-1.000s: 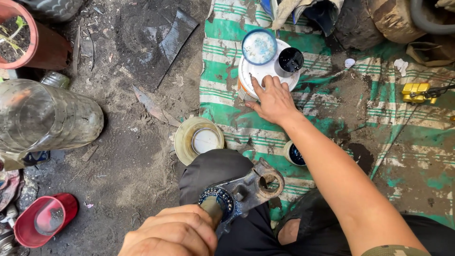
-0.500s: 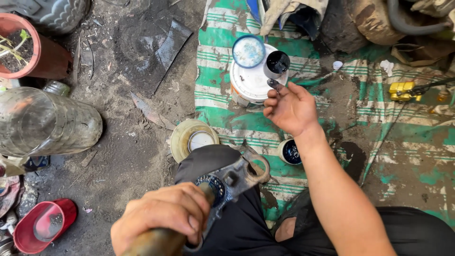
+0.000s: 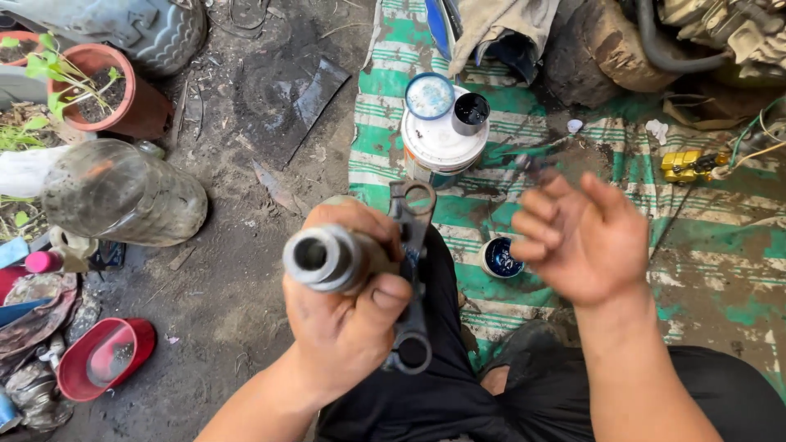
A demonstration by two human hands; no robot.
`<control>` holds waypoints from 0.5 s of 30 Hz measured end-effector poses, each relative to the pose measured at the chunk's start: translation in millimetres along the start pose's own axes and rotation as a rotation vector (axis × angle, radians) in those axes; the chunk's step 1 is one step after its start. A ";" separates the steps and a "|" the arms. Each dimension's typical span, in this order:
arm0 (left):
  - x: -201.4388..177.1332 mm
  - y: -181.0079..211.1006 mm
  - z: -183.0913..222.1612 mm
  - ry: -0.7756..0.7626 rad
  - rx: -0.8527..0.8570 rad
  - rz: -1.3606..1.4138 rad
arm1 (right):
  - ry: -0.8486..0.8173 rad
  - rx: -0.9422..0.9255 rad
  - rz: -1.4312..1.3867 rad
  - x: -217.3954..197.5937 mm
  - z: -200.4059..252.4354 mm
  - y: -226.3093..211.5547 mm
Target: Applying grease to the steering stem and bearings of a motorcycle fork assembly.
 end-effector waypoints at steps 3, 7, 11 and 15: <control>7.6 7.3 0.7 -0.035 0.044 -0.136 | -0.058 0.064 -0.073 16.3 29.9 40.1; 11.6 -7.4 11.6 -0.007 0.044 -0.102 | 0.089 0.165 -0.115 18.2 48.8 86.1; 12.9 -9.0 17.6 0.016 0.104 -0.087 | 0.144 0.234 -0.068 15.5 47.0 101.4; 9.2 -13.0 19.1 -0.004 0.113 -0.079 | 0.205 0.250 0.050 10.9 34.8 102.3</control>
Point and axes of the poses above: each hand's wrist, its own z-axis away from the middle knuckle, its own x-axis out of the palm, y = z × x, the point moved 3 cm from there along -z, towards the middle knuckle, and after that the axes turned 3 degrees about x, right-handed, at the moved point
